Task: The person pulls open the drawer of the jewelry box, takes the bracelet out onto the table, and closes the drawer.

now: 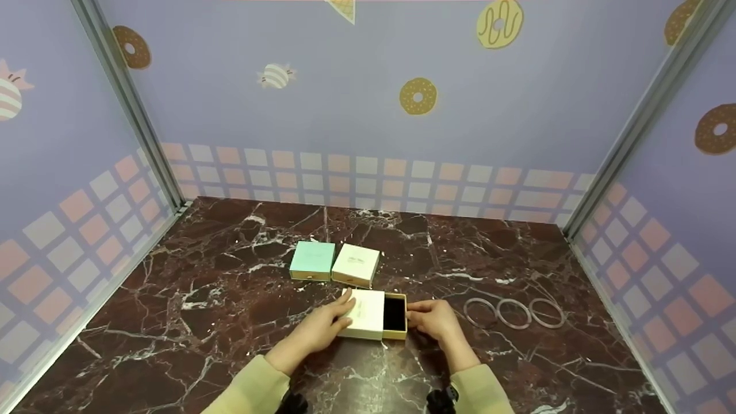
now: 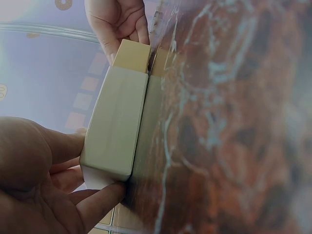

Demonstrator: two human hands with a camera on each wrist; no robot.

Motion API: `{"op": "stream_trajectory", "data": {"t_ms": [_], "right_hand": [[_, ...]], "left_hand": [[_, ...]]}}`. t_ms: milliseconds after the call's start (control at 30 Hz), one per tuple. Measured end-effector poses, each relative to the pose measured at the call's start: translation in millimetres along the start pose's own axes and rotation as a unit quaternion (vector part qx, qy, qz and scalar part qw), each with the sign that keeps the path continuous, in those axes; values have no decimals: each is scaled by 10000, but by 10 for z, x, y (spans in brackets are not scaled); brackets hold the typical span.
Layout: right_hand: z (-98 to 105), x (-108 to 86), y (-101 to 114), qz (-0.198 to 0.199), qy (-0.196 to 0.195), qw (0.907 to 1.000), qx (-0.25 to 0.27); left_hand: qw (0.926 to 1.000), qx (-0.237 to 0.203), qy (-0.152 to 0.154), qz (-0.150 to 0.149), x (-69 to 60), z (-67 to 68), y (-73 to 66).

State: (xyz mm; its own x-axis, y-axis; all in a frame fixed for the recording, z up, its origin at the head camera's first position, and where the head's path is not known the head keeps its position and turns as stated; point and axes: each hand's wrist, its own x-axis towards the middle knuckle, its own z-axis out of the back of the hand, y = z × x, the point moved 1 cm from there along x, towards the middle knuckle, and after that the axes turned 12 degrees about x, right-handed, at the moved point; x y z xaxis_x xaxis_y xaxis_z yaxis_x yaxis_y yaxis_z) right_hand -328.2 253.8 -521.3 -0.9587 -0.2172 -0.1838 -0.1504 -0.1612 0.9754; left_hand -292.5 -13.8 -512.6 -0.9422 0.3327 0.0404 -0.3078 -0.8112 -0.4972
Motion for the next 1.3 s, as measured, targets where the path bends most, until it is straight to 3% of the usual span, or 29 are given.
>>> {"op": "stream_trajectory", "data": {"t_ms": [500, 1300], "right_hand": [[-114, 26, 21, 27, -134, 9997, -184], [-337, 50, 62, 175, -158, 9997, -15]], "left_hand": [[10000, -21, 47, 49, -5, -1, -12], [10000, 50, -7, 6, -13, 5, -18]]}}
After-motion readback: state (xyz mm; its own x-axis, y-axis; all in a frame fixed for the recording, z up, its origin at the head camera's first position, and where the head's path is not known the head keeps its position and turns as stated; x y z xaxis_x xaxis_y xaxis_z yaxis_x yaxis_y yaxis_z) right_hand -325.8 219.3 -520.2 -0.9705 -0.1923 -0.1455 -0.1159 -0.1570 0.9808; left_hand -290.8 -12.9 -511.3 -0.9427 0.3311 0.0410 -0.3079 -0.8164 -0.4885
